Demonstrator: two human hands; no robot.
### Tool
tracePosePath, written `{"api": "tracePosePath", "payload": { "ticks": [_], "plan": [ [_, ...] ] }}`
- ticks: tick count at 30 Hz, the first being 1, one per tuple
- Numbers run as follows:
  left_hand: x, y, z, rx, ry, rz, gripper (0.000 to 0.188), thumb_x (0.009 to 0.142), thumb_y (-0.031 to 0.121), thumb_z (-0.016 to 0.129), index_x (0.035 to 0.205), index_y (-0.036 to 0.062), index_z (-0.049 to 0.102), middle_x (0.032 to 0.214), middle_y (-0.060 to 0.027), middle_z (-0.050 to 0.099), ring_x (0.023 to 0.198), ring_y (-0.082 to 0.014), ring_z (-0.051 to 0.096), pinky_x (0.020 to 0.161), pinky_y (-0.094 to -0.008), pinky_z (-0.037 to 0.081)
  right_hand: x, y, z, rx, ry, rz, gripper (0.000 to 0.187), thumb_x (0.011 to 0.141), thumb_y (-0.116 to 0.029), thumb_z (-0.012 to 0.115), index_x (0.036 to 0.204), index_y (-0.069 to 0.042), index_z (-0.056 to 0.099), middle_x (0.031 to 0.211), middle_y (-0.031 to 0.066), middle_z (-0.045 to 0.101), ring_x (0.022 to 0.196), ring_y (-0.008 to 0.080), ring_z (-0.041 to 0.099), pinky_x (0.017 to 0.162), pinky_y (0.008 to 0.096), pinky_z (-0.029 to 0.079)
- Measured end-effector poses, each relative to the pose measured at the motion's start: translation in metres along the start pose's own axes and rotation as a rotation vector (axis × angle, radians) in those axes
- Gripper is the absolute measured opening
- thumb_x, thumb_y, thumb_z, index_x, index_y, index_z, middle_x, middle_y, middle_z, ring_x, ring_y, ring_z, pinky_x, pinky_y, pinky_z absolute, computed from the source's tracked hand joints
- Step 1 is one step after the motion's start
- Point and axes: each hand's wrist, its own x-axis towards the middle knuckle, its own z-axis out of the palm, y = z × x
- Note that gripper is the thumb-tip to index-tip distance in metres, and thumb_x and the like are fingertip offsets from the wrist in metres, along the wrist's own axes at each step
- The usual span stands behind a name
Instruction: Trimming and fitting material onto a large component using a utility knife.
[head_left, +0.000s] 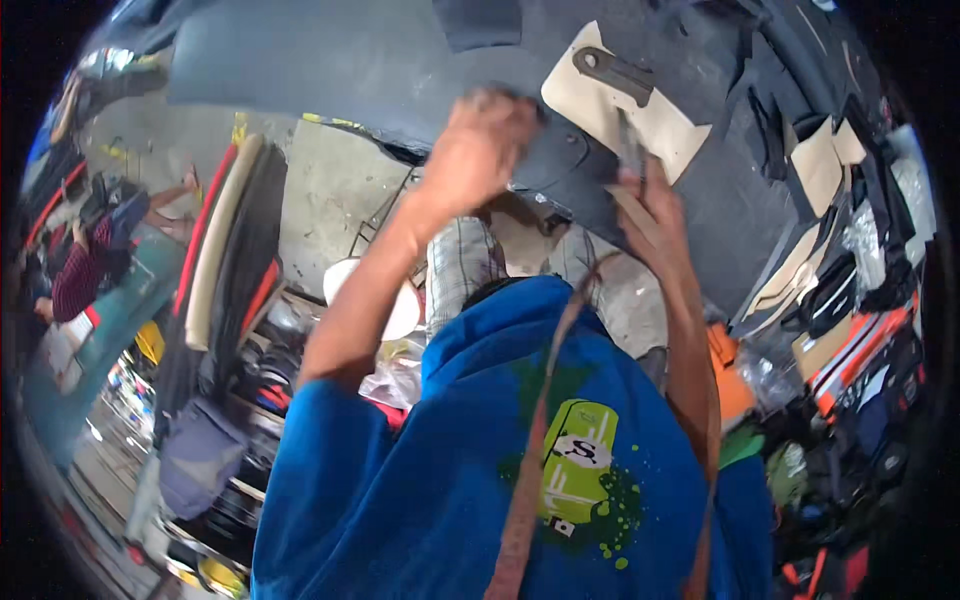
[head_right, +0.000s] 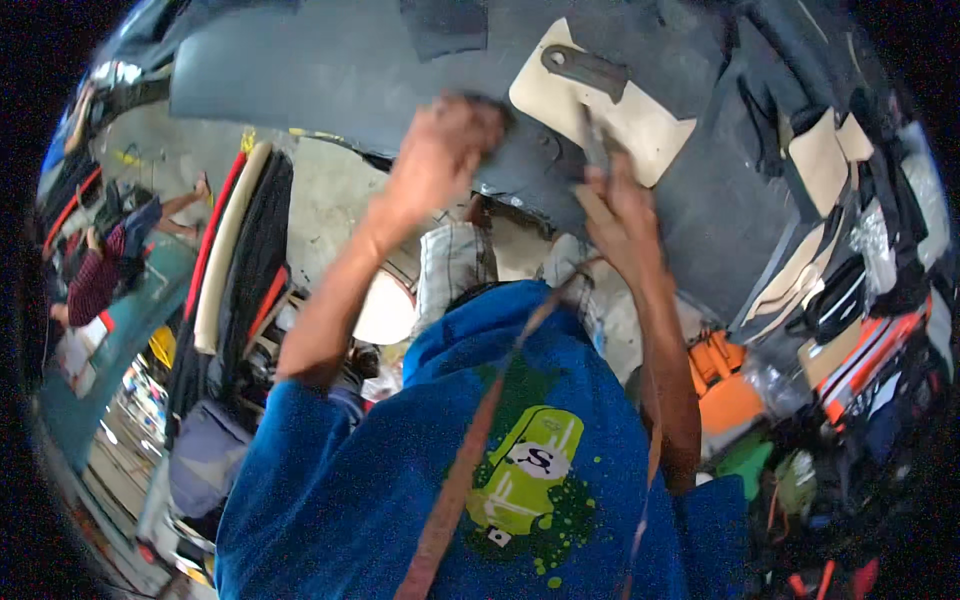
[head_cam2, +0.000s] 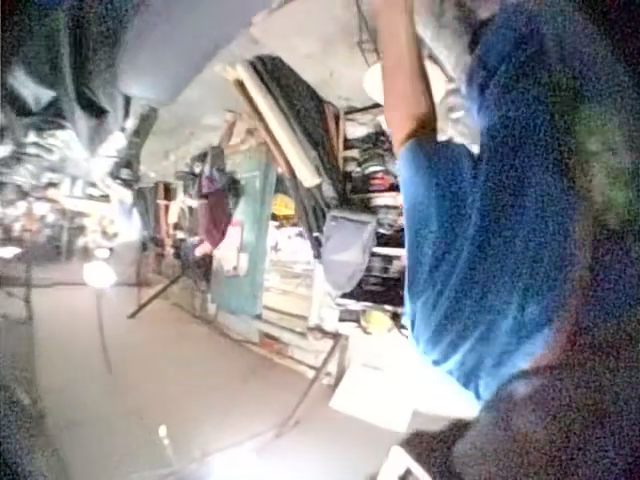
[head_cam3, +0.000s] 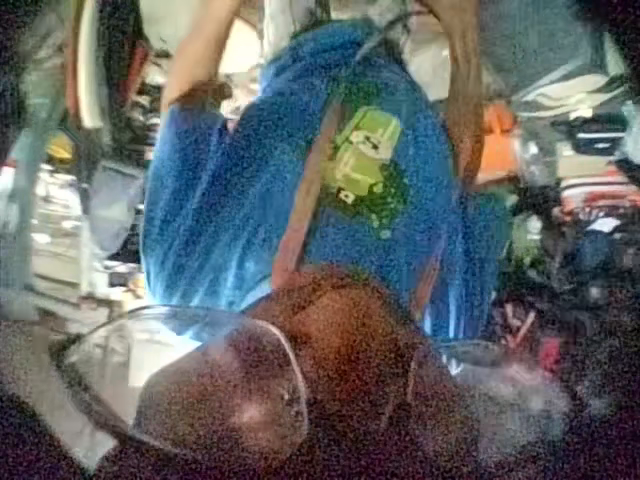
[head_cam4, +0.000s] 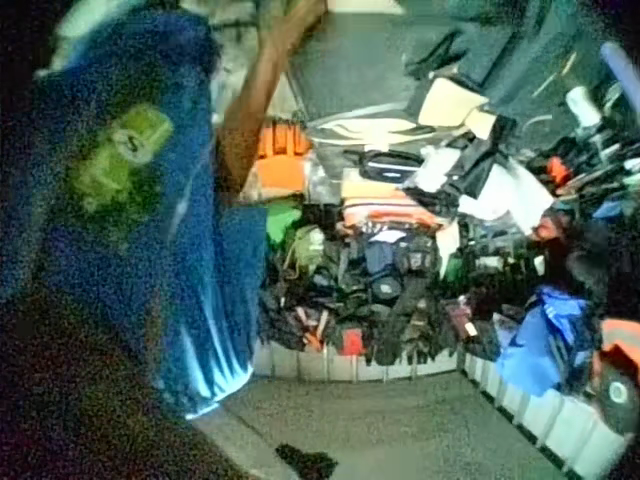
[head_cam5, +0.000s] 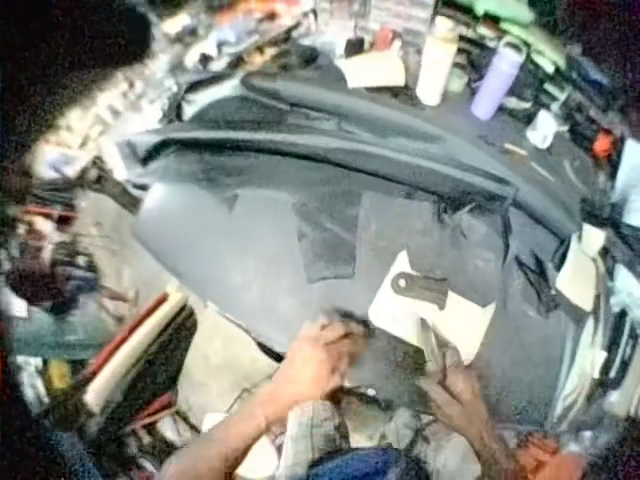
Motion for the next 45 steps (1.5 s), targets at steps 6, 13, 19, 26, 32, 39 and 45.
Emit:
{"api": "tracePosePath", "payload": {
  "ticks": [6,13,19,26,32,39,45],
  "plan": [
    [0.078,-0.071,-0.006,0.008,-0.077,0.323,0.034,0.089,0.008,0.063,0.119,0.0171,0.076,0.143,0.005,0.061,0.132,-0.0259,0.052,0.111,-0.0443,0.04,0.019,-0.021,0.114,-0.097,0.133,0.055,0.02,0.104,-0.019,0.054,0.112,-0.002,0.048,0.083,0.0238,0.066,0.066,0.0466,0.064,0.065,0.0569,0.048],
    [0.095,-0.094,0.003,-0.054,-0.13,0.47,0.026,0.084,0.017,0.065,0.106,0.014,0.079,0.138,-0.0008,0.064,0.134,-0.0297,0.049,0.115,-0.0504,0.035,0.039,-0.043,0.149,-0.021,0.304,0.043,0.016,0.104,-0.01,0.051,0.106,0.002,0.04,0.072,0.0286,0.061,0.06,0.0514,0.06,0.06,0.0597,0.044],
    [0.098,-0.104,0.011,-0.104,-0.035,0.561,0.024,0.084,0.021,0.063,0.101,0.0114,0.077,0.131,-0.0024,0.068,0.129,-0.0285,0.051,0.113,-0.0487,0.035,0.043,-0.055,0.147,-0.014,0.283,0.164,0.019,0.107,-0.017,0.048,0.111,0.001,0.045,0.084,0.0314,0.066,0.072,0.0537,0.064,0.068,0.062,0.045],
    [0.1,-0.104,0.022,-0.096,-0.004,0.581,0.022,0.082,0.02,0.064,0.097,0.0118,0.078,0.13,-0.0014,0.068,0.127,-0.0283,0.051,0.114,-0.0487,0.034,0.042,-0.061,0.145,-0.023,0.284,0.182,0.016,0.106,-0.014,0.048,0.108,0.002,0.043,0.081,0.0309,0.065,0.07,0.0527,0.064,0.066,0.0615,0.045],
    [0.098,-0.105,0.033,-0.121,0.04,0.534,0.022,0.081,0.02,0.065,0.097,0.0134,0.079,0.13,0.0007,0.068,0.127,-0.0275,0.05,0.116,-0.0526,0.029,0.046,-0.065,0.143,-0.039,0.257,0.224,0.016,0.104,-0.011,0.05,0.107,0.002,0.041,0.077,0.0316,0.064,0.066,0.0527,0.063,0.063,0.0614,0.045],
    [0.095,-0.085,0.007,-0.075,-0.138,0.352,0.024,0.08,0.022,0.066,0.099,0.0157,0.08,0.133,0.0058,0.068,0.13,-0.0272,0.048,0.12,-0.0597,0.02,0.044,-0.064,0.148,-0.019,0.24,0.239,0.017,0.105,-0.013,0.051,0.108,0.002,0.042,0.079,0.0323,0.065,0.068,0.0532,0.065,0.063,0.0609,0.045],
    [0.103,-0.065,-0.023,0.085,-0.361,0.259,0.024,0.08,0.023,0.067,0.1,0.0172,0.081,0.136,0.0084,0.067,0.132,-0.0272,0.046,0.122,-0.0629,0.015,0.041,-0.061,0.151,-0.045,0.23,0.203,0.016,0.104,-0.011,0.05,0.109,0.002,0.042,0.078,0.0315,0.065,0.066,0.0514,0.065,0.062,0.059,0.047]
  ]
}}
